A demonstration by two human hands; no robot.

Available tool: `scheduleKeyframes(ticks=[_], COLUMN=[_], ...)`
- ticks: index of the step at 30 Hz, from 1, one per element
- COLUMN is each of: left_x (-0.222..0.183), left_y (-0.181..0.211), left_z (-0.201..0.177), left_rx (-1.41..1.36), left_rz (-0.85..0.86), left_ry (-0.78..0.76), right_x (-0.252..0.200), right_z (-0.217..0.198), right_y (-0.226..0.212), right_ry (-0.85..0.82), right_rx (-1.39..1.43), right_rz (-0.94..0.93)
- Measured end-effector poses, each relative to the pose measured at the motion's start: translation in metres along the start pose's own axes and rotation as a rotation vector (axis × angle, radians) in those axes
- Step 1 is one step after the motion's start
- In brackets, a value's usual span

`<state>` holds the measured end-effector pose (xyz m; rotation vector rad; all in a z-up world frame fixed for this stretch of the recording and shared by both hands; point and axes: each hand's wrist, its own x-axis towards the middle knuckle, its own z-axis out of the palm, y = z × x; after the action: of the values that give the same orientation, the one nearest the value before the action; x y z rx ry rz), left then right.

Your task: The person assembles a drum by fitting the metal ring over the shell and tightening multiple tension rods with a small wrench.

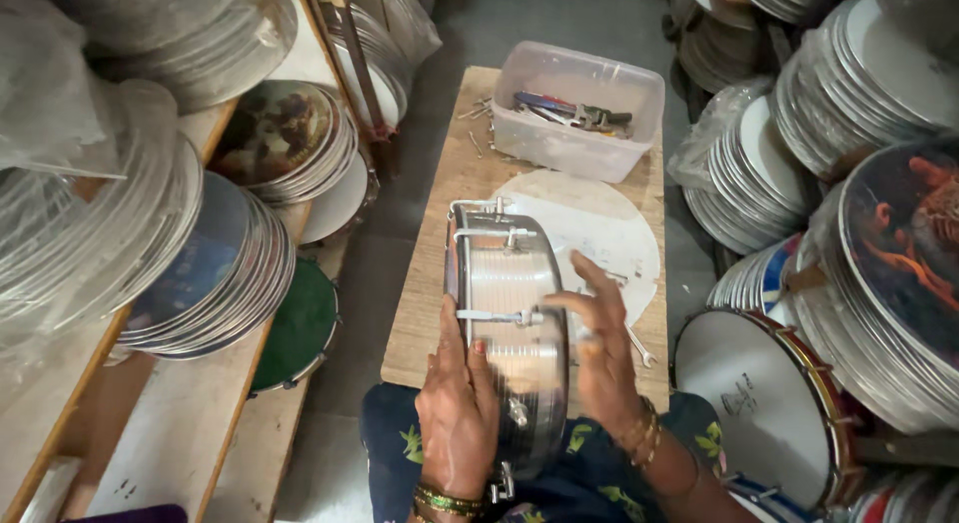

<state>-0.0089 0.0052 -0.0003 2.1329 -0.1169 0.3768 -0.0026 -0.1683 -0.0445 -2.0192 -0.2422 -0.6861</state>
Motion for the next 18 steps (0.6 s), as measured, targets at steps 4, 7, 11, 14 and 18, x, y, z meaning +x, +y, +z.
scheduleKeyframes(ticks=[4,7,11,14,18], left_x=[-0.001,0.000,0.000,0.001,-0.001], left_y=[0.000,-0.003,-0.004,-0.001,0.004], left_z=[-0.003,-0.002,0.002,0.001,-0.001], left_rx=[-0.042,-0.051,-0.045,-0.030,-0.020], left_rz=[-0.126,-0.061,0.017,-0.128,-0.223], left_ry=[-0.071,-0.036,0.025,-0.061,-0.124], right_x=[-0.003,0.002,0.003,0.000,0.006], right_z=[0.000,0.000,-0.003,0.002,0.005], right_y=[-0.001,-0.005,-0.014,-0.014,-0.005], right_ry=[0.062,-0.018,0.018,-0.021,-0.047], right_rx=[-0.043,-0.089,0.087,-0.023,-0.121], right_rz=[-0.072,-0.018,-0.068,-0.010,0.004])
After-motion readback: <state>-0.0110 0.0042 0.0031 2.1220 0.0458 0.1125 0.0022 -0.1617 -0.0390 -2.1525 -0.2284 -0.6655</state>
